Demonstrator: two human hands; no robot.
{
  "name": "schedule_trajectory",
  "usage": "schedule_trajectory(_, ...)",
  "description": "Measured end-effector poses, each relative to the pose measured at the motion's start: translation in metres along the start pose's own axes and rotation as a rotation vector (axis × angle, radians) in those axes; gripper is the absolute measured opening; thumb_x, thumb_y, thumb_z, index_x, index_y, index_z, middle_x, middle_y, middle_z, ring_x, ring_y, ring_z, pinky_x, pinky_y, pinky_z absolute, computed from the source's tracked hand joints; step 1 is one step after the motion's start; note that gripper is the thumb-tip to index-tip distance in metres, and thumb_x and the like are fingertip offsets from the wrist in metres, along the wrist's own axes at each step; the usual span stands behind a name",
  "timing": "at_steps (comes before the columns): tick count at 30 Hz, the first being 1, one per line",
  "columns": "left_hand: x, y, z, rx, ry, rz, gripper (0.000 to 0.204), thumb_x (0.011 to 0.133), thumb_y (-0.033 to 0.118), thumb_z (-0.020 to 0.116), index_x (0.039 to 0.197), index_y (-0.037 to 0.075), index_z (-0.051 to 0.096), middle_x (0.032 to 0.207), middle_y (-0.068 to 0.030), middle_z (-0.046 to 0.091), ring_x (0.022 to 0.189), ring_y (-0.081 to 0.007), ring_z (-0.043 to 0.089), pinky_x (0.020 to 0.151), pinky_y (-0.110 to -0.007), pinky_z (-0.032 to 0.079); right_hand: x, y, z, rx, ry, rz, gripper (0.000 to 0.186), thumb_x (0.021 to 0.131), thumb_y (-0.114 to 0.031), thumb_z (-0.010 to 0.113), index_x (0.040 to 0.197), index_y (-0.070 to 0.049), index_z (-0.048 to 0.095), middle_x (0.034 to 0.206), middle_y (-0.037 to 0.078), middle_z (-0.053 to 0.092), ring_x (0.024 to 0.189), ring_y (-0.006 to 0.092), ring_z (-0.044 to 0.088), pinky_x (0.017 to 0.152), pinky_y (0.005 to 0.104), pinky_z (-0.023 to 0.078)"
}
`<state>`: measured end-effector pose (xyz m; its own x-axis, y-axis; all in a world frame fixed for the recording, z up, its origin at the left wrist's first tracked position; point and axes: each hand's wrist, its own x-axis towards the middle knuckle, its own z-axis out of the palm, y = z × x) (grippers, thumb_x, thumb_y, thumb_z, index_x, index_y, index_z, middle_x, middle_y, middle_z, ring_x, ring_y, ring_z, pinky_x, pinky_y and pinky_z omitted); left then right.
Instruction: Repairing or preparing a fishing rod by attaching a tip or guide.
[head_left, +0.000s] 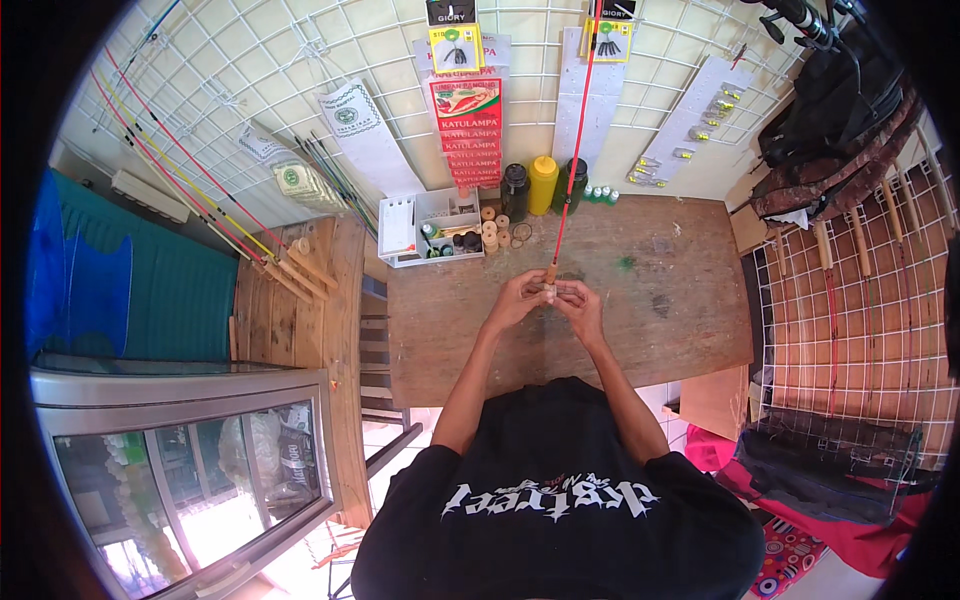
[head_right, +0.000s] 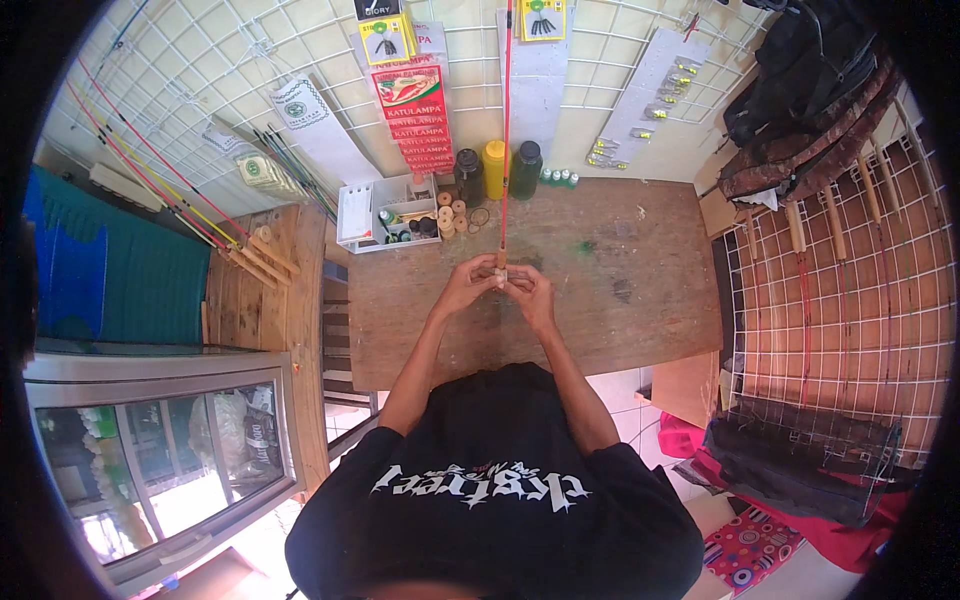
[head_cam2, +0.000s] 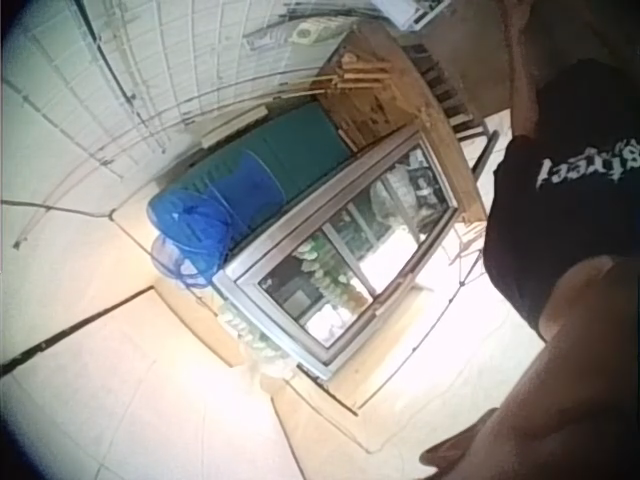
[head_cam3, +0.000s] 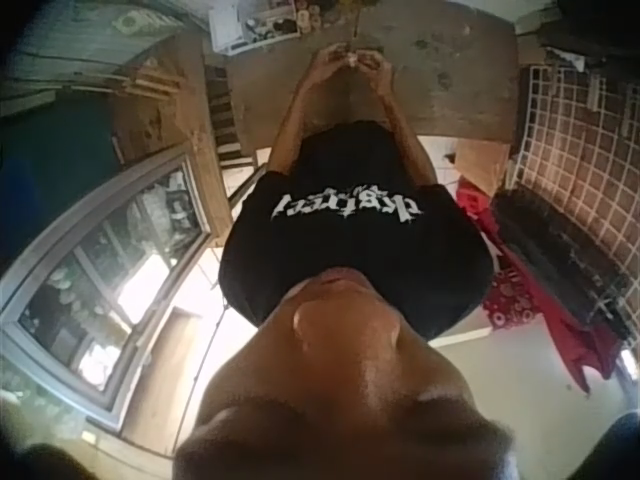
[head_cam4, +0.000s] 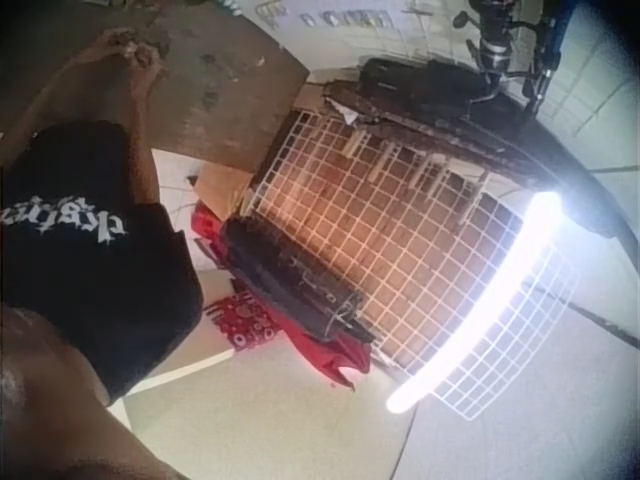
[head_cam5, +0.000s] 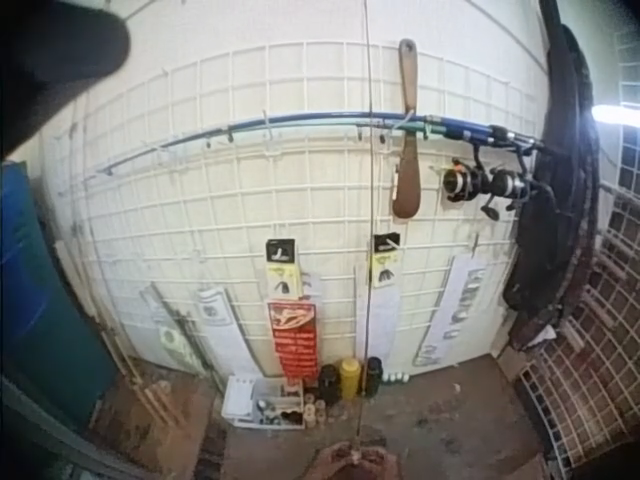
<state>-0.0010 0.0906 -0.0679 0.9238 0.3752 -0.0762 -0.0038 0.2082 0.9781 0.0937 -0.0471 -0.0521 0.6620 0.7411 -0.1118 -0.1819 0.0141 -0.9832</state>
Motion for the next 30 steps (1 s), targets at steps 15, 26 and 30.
schedule_trajectory(15,0.003,0.001,0.004,0.043,0.007,0.016,0.038,0.085,0.009,0.066,0.118,0.0,0.05,0.099,-0.0073,0.061,0.082,-0.0103,0.059,0.069,-0.025,0.05,0.022,0.038,-0.042,-0.217,0.003,-0.02,0.039,0.079,0.005,0.064,0.117,-0.002,0.055,0.103,0.009,0.063,0.091,0.0157,0.063,0.079,0.0286,0.052)
schedule_trajectory(26,-0.006,0.013,0.013,0.158,0.044,-0.023,0.04,0.087,0.008,0.062,0.124,0.002,0.05,0.094,-0.0048,0.061,0.08,-0.0102,0.059,0.072,-0.025,0.049,0.061,0.051,-0.024,-0.974,0.108,-0.006,0.032,0.076,-0.012,0.065,0.108,-0.012,0.062,0.106,0.017,0.059,0.093,0.036,0.06,0.079,0.0441,0.049)
schedule_trajectory(30,-0.008,0.014,0.017,0.158,0.07,-0.009,0.039,0.087,0.009,0.062,0.124,0.003,0.051,0.096,-0.0054,0.062,0.082,-0.0101,0.058,0.074,-0.025,0.049,0.065,0.057,-0.02,-0.955,0.139,0.1,0.027,0.077,-0.016,0.065,0.104,-0.013,0.062,0.112,0.017,0.055,0.096,0.0366,0.058,0.08,0.0453,0.048)
